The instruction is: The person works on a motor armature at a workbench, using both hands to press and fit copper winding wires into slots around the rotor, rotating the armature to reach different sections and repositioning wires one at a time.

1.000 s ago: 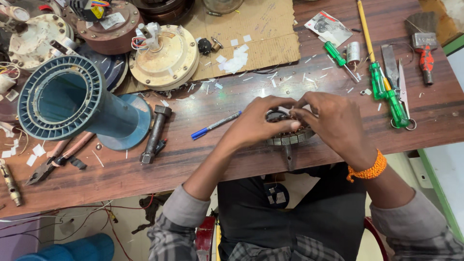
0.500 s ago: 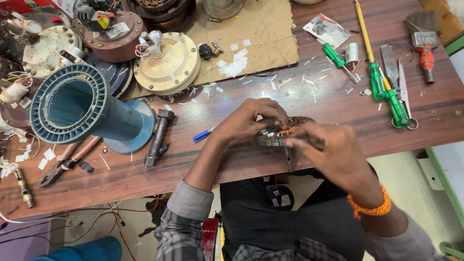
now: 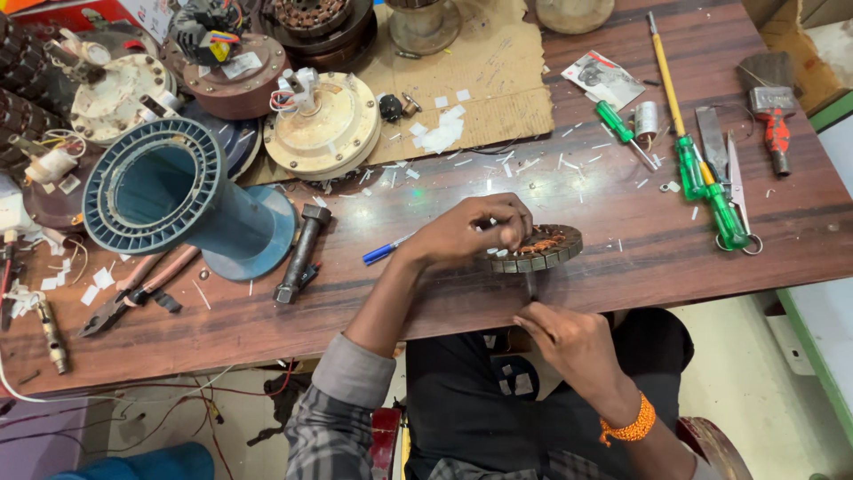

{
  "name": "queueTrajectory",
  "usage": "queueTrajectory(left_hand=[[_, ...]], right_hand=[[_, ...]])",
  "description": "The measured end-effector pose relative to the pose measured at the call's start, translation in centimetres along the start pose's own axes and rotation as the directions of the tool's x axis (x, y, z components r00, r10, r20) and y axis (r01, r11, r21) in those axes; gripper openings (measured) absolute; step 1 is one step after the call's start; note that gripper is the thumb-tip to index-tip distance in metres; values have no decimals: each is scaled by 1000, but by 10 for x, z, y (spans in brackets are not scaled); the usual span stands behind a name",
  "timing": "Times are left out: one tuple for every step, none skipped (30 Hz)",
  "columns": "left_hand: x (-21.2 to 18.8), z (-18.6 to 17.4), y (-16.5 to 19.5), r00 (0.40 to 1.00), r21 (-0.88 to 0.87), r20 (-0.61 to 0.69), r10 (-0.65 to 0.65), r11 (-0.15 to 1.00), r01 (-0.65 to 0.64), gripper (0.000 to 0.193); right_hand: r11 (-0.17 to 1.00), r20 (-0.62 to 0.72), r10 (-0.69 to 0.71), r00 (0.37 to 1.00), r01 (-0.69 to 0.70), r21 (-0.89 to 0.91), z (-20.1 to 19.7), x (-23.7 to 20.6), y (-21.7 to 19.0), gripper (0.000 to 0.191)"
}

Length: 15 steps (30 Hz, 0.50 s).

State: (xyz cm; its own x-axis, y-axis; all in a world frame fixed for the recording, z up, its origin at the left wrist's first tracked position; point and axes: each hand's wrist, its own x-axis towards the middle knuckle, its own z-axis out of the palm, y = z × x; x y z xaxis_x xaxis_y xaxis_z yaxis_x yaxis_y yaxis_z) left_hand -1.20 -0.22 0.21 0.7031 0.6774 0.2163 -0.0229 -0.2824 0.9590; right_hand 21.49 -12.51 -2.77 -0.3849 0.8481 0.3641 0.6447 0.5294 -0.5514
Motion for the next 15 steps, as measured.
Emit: queueTrajectory(left_hand=[[-1, 1, 4, 1000, 34, 6, 3, 999, -3, 43], [-3, 3, 9, 1000, 66, 12, 7, 998, -8, 45], [-6, 6, 15, 1000, 208, -14, 20, 978, -16, 49], [-11, 11, 22, 999, 346, -37, 37, 938, -22, 54], [-15, 17, 28, 997, 478, -56, 59, 878, -25, 62], [-18, 24, 32, 991, 563, -103, 90, 826, -17, 59], [-21, 33, 36, 982, 643, -144, 124, 766, -2, 57], [-23, 39, 38, 970, 715, -183, 160, 699, 20, 54], [-24, 43, 38, 962, 742, -185, 199, 671, 4, 51], [-25, 46, 37, 953, 766, -188, 239, 643, -10, 47], [-25, 47, 35, 941, 790, -189, 282, 613, -26, 44], [-24, 46, 32, 931, 810, -163, 326, 583, -63, 45], [-24, 44, 29, 918, 828, -137, 372, 551, -99, 46], [-24, 43, 25, 902, 846, -111, 417, 516, -135, 47], [-23, 42, 21, 896, 862, -91, 435, 485, -148, 48]], right_hand=[[1000, -15, 29, 999, -28, 7, 5, -6, 3, 13], [995, -24, 82, 996, -80, 60, 8, -11, 7, 11], [985, -31, 136, 990, -131, 113, 10, -17, 12, 10], [969, -35, 190, 981, -181, 166, 11, -21, 17, 10], [960, -77, 215, 973, -197, 201, 11, -25, 23, 11], [948, -117, 244, 963, -211, 240, 10, -28, 28, 11], [933, -156, 274, 949, -223, 282, 8, -32, 33, 11], [873, -93, 411, 907, -362, 328, 2, -34, 38, 12], [791, -21, 535, 845, -492, 364, -6, -35, 45, 13], [691, 57, 643, 764, -611, 386, -11, -34, 48, 14], [695, 72, 585, 808, -545, 469, -17, -30, 50, 14], [690, 78, 521, 850, -473, 548, -26, -25, 53, 14], [677, 76, 453, 888, -398, 619, -36, -19, 54, 14], [682, 89, 425, 901, -383, 623, -43, -11, 52, 15], [688, 103, 394, 913, -367, 626, -47, -2, 48, 16]])
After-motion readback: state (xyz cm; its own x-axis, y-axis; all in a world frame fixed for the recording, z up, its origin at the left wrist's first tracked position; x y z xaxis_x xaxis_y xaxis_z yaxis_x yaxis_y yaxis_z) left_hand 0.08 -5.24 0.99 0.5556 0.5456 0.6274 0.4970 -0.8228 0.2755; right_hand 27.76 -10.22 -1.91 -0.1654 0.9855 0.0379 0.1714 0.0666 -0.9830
